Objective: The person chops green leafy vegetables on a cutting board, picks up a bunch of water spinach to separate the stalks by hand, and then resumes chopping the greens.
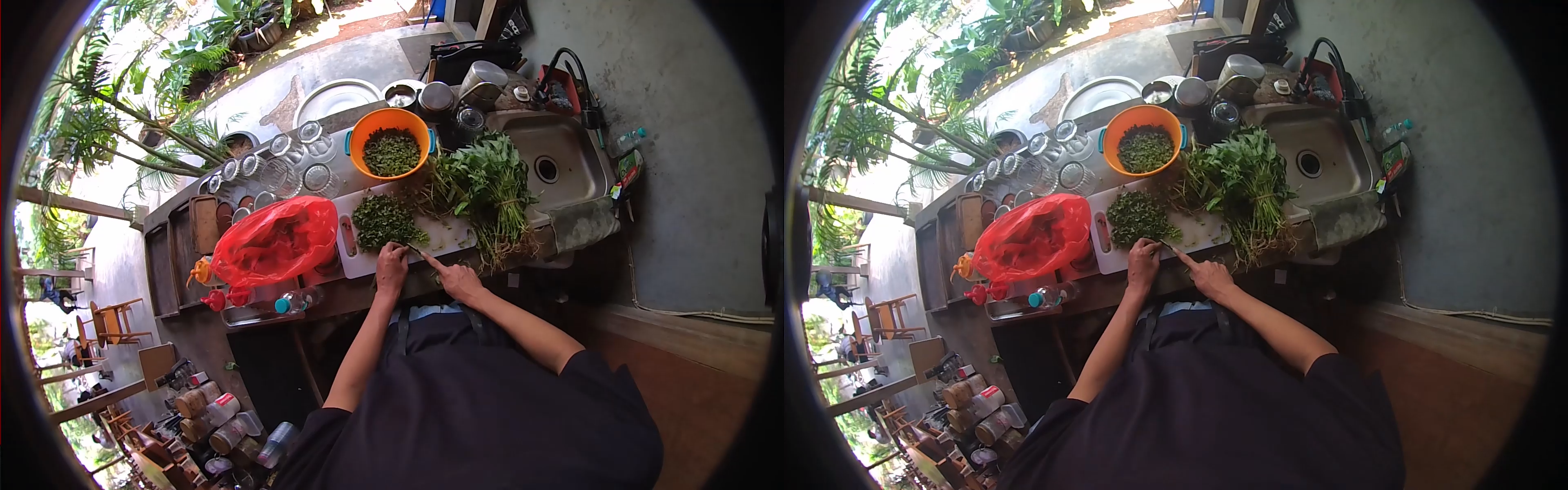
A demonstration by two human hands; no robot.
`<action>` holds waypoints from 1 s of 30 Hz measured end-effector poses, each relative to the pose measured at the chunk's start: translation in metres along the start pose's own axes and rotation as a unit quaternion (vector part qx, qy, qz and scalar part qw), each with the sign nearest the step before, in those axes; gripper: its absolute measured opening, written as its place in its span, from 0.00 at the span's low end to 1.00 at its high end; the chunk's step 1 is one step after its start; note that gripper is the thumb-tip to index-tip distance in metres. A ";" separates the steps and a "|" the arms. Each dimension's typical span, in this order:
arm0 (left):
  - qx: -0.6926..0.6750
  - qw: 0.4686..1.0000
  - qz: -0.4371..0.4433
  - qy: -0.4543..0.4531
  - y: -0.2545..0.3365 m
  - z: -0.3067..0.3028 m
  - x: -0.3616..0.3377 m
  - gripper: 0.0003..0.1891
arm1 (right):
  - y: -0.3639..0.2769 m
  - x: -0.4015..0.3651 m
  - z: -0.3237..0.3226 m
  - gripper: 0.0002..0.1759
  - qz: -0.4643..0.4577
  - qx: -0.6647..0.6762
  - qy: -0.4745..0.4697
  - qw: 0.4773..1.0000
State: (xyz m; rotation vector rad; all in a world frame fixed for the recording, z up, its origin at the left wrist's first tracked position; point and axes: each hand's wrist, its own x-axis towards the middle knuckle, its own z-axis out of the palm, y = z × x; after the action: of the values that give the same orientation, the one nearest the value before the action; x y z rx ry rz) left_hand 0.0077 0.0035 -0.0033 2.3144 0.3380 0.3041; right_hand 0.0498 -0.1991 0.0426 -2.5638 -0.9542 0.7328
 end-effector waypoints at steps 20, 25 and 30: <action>-0.033 0.999 -0.011 0.032 -0.003 0.001 -0.002 0.05 | 0.007 -0.013 0.006 0.44 -0.005 -0.022 0.018 1.000; -0.006 1.000 0.018 0.016 0.002 -0.004 -0.005 0.07 | 0.007 -0.013 -0.001 0.43 0.007 -0.003 0.025 1.000; -0.011 1.000 0.009 -0.001 -0.004 -0.001 -0.005 0.08 | 0.008 -0.013 -0.009 0.39 0.037 0.022 0.053 0.998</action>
State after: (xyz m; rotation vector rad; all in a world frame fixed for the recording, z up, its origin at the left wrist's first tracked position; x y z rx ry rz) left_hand 0.0022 0.0056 -0.0058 2.2977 0.3120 0.3136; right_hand 0.0507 -0.2151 0.0515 -2.5829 -0.8040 0.6235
